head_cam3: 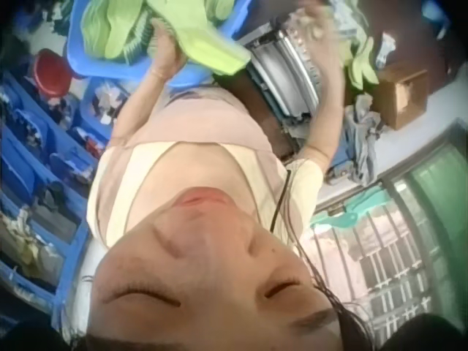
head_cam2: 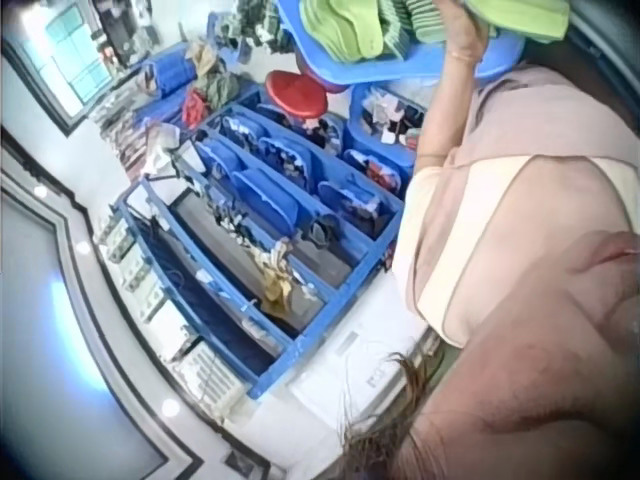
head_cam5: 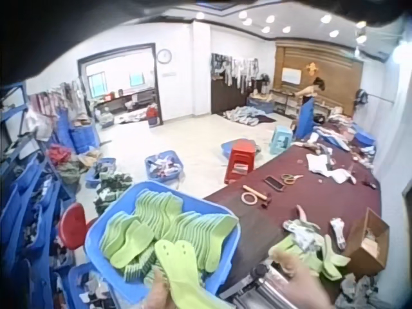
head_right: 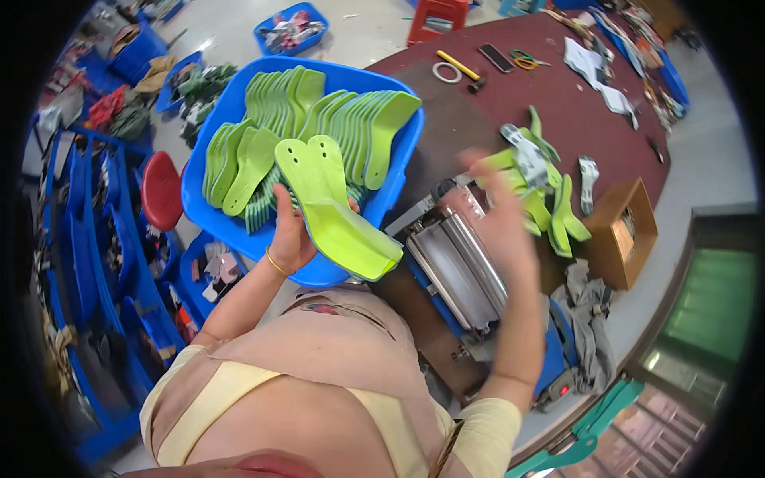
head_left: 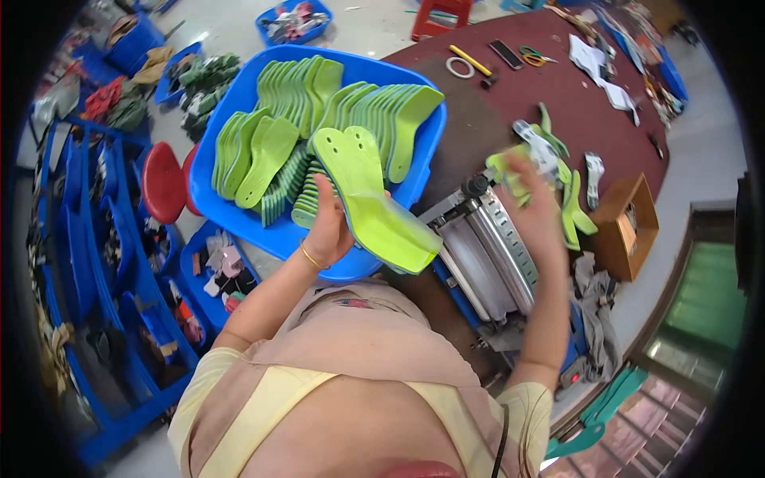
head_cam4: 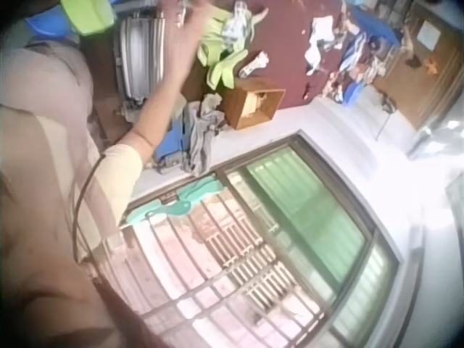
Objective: Scanning barcodes on green shoe insoles and organizing them into a storage bin.
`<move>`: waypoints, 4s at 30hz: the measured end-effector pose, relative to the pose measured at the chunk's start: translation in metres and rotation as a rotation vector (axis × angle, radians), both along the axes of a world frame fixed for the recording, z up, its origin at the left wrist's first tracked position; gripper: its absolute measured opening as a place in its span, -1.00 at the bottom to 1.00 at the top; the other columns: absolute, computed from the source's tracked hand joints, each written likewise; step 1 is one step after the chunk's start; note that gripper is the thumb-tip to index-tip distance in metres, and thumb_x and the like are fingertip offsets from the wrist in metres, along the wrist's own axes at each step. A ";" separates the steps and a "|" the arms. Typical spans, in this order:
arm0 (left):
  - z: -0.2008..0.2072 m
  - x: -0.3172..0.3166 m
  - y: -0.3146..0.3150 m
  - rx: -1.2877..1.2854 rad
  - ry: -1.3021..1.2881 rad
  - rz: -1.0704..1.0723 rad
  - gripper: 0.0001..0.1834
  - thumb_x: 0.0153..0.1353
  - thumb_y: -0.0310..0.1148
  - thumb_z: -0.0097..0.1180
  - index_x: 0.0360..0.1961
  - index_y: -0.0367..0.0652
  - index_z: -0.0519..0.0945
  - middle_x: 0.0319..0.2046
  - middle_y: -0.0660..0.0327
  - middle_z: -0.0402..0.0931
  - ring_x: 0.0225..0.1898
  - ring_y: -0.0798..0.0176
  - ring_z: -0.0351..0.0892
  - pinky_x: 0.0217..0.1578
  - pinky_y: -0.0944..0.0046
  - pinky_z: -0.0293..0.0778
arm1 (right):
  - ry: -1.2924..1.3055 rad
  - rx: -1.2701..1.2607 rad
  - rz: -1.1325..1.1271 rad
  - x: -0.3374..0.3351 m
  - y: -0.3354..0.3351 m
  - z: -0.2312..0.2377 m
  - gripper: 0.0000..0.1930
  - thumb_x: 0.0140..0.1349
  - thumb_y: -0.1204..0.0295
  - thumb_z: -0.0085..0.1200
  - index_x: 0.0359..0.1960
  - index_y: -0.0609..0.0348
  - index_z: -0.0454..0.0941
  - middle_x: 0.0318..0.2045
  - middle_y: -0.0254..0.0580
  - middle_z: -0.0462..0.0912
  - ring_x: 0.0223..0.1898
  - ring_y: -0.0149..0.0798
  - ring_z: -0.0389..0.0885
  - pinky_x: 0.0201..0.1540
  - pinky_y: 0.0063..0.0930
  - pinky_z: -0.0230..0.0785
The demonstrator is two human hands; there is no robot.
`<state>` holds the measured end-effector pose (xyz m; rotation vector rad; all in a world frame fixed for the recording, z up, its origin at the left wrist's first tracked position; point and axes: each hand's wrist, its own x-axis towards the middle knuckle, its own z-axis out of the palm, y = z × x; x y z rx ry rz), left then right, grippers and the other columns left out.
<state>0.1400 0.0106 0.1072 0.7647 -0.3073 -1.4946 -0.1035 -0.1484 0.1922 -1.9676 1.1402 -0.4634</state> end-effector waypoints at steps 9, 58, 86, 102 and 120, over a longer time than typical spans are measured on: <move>0.000 0.018 0.009 0.050 -0.133 -0.382 -0.30 0.33 0.19 -0.54 0.27 -0.08 0.20 0.13 0.14 0.33 0.09 0.23 0.38 0.16 0.19 0.25 | -0.354 0.155 -0.266 0.082 0.164 -0.059 -0.69 0.14 0.45 0.12 -0.08 0.28 0.47 -0.26 -0.23 0.59 -0.19 -0.33 0.55 -0.08 -0.49 0.36; -0.057 0.139 0.016 0.462 0.066 -0.767 -0.58 0.04 -0.38 -0.03 -0.02 -0.04 0.26 -0.62 0.31 0.20 -0.64 0.38 0.20 -0.58 0.33 0.18 | -1.663 0.780 -0.578 0.168 0.320 -0.133 -0.41 0.33 0.21 -0.13 0.28 0.22 0.01 0.18 -0.01 0.31 0.16 0.08 0.35 0.07 0.11 0.33; -0.049 0.160 0.032 0.205 0.357 -0.734 -0.50 0.16 -0.19 -0.06 0.12 -0.13 0.32 -0.49 0.24 0.28 -0.58 0.38 0.21 -0.49 0.34 0.19 | 1.163 -0.408 -0.562 0.035 0.251 -0.106 -0.78 -0.01 0.45 0.02 -0.26 0.11 0.51 -0.50 -0.26 0.55 -0.38 -0.22 0.54 -0.42 -0.34 0.43; -0.036 0.154 0.040 0.161 0.254 -0.732 -0.39 0.12 -0.16 -0.01 0.19 -0.16 0.24 -0.49 0.25 0.24 -0.57 0.39 0.19 -0.47 0.34 0.18 | 0.616 -0.752 -0.806 0.085 0.183 -0.120 -0.77 -0.01 0.24 0.19 -0.38 0.08 0.54 -0.39 -0.24 0.52 -0.28 -0.09 0.44 -0.23 -0.20 0.24; -0.041 0.101 0.034 -0.148 -0.431 -0.878 -0.42 0.37 -0.20 -0.17 0.34 -0.12 0.01 0.10 0.07 0.35 0.07 0.20 0.39 0.07 0.25 0.30 | -0.745 0.646 -1.216 0.117 0.311 -0.110 -0.72 0.27 0.27 -0.08 -0.02 0.04 0.37 -0.32 -0.37 0.56 -0.40 -0.46 0.54 -0.63 -0.58 0.31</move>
